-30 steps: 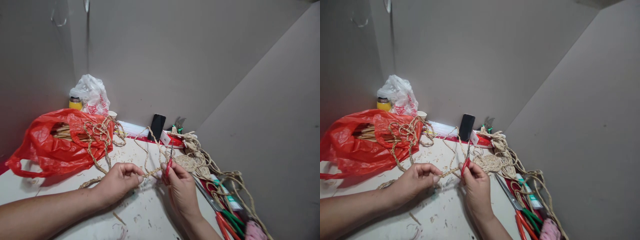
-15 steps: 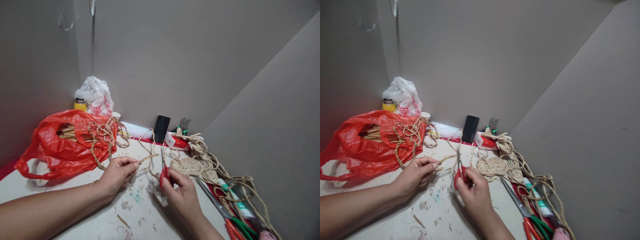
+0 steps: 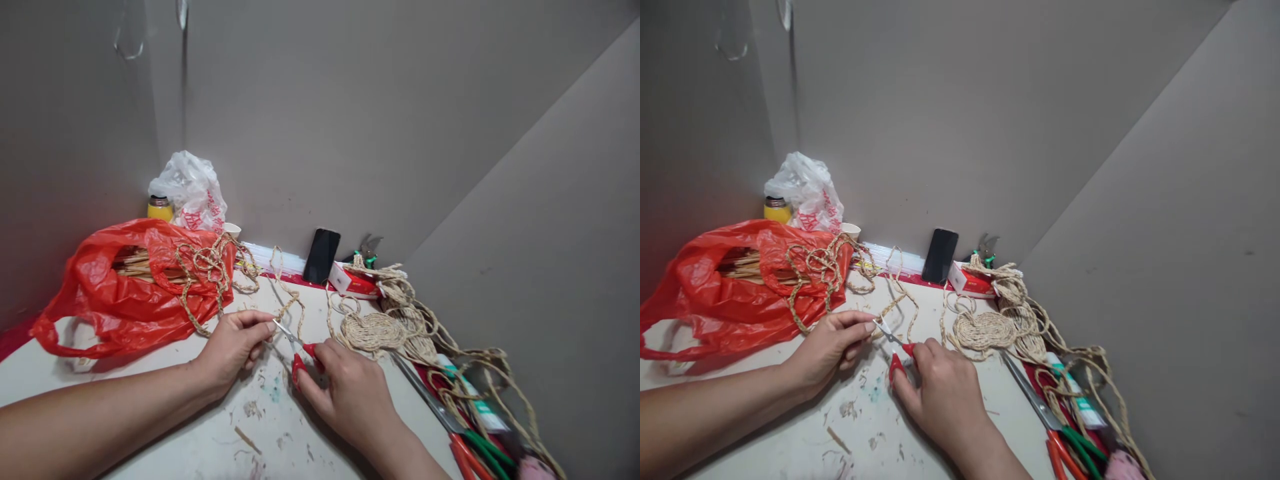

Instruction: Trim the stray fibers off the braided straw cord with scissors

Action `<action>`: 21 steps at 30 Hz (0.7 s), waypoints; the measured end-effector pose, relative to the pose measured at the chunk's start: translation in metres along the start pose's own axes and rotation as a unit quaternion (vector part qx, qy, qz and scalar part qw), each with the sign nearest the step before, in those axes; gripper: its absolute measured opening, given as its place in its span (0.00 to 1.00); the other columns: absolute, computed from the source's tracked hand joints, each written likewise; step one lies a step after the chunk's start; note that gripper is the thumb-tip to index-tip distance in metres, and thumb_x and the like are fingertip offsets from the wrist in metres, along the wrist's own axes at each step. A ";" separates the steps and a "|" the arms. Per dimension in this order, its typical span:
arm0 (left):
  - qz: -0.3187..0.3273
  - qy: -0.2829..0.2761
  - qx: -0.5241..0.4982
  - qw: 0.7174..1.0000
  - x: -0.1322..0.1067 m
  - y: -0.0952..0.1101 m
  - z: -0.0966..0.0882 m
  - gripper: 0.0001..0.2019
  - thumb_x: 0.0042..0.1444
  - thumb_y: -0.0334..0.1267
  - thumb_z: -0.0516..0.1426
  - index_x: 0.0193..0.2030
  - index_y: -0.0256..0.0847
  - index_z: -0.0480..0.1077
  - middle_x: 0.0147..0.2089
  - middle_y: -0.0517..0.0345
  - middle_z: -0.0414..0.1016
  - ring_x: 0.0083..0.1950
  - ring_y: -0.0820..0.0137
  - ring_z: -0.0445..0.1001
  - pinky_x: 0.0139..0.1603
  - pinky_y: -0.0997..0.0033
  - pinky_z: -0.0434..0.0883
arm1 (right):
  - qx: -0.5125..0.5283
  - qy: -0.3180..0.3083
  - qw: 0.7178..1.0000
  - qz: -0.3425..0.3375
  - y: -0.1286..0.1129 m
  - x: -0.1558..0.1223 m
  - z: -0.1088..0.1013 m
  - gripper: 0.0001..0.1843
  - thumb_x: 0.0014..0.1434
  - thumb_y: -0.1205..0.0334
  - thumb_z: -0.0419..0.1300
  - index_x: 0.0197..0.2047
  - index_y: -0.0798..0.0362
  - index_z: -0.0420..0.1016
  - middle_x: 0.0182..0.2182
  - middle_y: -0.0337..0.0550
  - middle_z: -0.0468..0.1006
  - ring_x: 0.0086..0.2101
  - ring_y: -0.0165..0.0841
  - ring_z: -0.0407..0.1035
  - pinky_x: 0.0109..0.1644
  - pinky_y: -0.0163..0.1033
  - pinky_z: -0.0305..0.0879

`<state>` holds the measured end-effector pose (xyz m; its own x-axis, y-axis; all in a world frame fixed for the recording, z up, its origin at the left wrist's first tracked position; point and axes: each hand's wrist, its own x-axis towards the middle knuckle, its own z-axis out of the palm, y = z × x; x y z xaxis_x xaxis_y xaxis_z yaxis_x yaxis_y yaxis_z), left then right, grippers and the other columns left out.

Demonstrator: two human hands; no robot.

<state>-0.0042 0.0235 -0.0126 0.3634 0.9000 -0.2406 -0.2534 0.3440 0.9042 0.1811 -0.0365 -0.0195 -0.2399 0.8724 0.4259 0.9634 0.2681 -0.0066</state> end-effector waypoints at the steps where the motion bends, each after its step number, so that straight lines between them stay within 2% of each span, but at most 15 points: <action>1: 0.001 0.000 -0.001 1.000 0.000 0.000 0.000 0.15 0.46 0.42 0.64 0.38 0.36 0.69 0.16 0.71 0.58 0.16 0.83 0.49 0.16 0.81 0.47 | -0.003 0.001 1.000 -0.001 0.000 0.000 0.000 0.10 0.55 0.56 0.56 0.26 0.52 0.68 0.23 0.39 0.70 0.22 0.30 0.63 0.28 0.36 0.48; 13: 0.005 0.003 -0.003 1.000 -0.002 -0.001 0.003 0.17 0.41 0.44 0.66 0.35 0.36 0.70 0.15 0.71 0.59 0.16 0.82 0.51 0.16 0.80 0.47 | 0.006 -0.012 1.000 0.006 -0.003 0.000 0.003 0.13 0.56 0.56 0.55 0.23 0.52 0.68 0.20 0.38 0.70 0.20 0.30 0.63 0.26 0.36 0.46; 18: 0.008 0.001 0.009 1.000 -0.002 -0.001 0.002 0.17 0.42 0.44 0.66 0.36 0.35 0.71 0.15 0.71 0.57 0.16 0.82 0.51 0.16 0.80 0.48 | 0.034 -0.030 0.999 0.000 0.000 -0.001 0.006 0.15 0.59 0.58 0.53 0.22 0.51 0.67 0.19 0.37 0.71 0.20 0.28 0.63 0.27 0.36 0.46; 21: 0.007 0.001 0.013 1.000 -0.002 -0.001 0.002 0.18 0.43 0.44 0.65 0.37 0.36 0.71 0.15 0.71 0.57 0.17 0.81 0.51 0.16 0.80 0.48 | 0.055 -0.015 0.998 0.003 0.003 -0.001 0.008 0.16 0.60 0.60 0.52 0.21 0.51 0.65 0.19 0.36 0.70 0.19 0.27 0.62 0.26 0.36 0.46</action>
<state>-0.0029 0.0212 -0.0120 0.3592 0.9047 -0.2291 -0.2353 0.3253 0.9159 0.1839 -0.0337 -0.0269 -0.2399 0.8855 0.3980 0.9461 0.3051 -0.1086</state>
